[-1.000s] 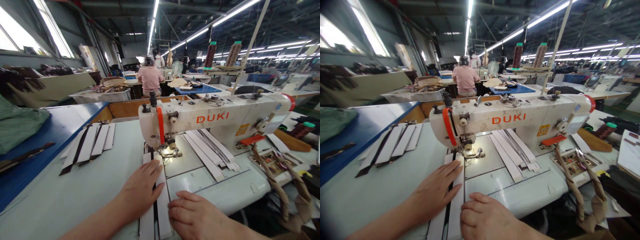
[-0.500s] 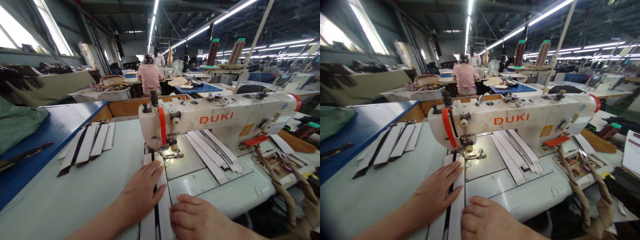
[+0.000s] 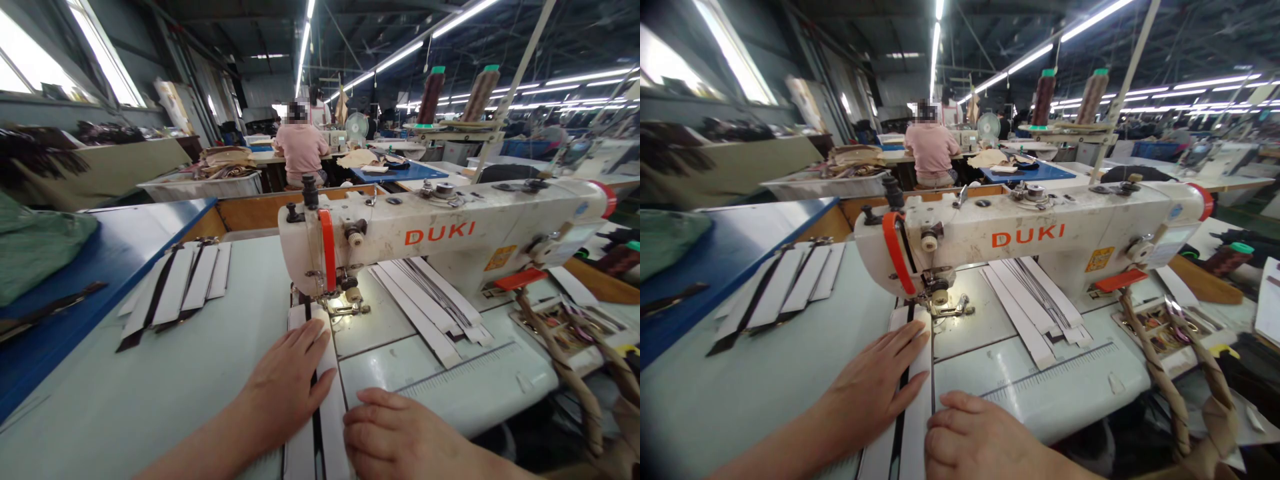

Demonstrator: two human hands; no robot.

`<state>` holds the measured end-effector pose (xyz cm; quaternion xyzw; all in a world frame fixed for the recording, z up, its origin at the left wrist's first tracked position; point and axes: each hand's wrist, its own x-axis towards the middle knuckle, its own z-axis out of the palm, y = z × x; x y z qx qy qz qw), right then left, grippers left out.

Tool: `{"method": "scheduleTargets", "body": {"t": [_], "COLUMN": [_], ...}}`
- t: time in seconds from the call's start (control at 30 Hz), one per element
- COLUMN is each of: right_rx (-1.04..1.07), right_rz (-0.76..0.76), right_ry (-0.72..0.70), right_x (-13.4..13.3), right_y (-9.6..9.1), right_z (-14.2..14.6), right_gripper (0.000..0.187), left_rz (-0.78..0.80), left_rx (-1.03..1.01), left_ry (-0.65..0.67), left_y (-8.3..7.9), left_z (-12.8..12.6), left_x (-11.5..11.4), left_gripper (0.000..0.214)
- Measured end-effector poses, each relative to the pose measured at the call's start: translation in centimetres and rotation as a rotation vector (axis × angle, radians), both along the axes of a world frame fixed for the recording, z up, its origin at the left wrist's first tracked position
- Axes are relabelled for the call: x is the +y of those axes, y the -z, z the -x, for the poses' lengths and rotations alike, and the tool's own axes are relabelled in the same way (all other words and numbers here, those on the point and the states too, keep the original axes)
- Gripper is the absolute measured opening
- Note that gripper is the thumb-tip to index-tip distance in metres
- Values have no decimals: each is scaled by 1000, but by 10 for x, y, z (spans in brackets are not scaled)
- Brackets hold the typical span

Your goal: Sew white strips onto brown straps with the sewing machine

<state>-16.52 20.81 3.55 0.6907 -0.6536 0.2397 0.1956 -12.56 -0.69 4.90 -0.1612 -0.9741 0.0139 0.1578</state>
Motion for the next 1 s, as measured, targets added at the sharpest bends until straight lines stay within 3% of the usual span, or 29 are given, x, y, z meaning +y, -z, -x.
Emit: {"method": "scheduleTargets", "body": {"t": [0.2,0.33,0.43,0.53,0.7,0.9,1.0], "right_rx": [-76,-124,-132,-127,-220,-373,-378], "right_rz": [-280,-401,-402,-399,-396,-250,-227], "right_ry": [-14,0,4,2,-3,79,87], "right_x": [9,13,13,12,18,31,31], "right_y": [-18,-26,-26,-26,-26,-15,-15], "right_z": [-3,-5,-6,-5,-5,-9,-10], "right_gripper": [21,18,17,18,21,27,23], "left_rz": [-50,-80,-159,-117,-78,-137,-150], "left_rx": [-47,23,47,92,209,242,244], "left_ry": [-41,40,230,357,383,366,374], "left_y": [1,0,-3,-6,0,20,20], "left_z": [1,-24,-55,-76,-75,-75,-76], "left_x": [1,7,14,20,22,20,19], "left_gripper": [41,36,29,29,33,32,33]}}
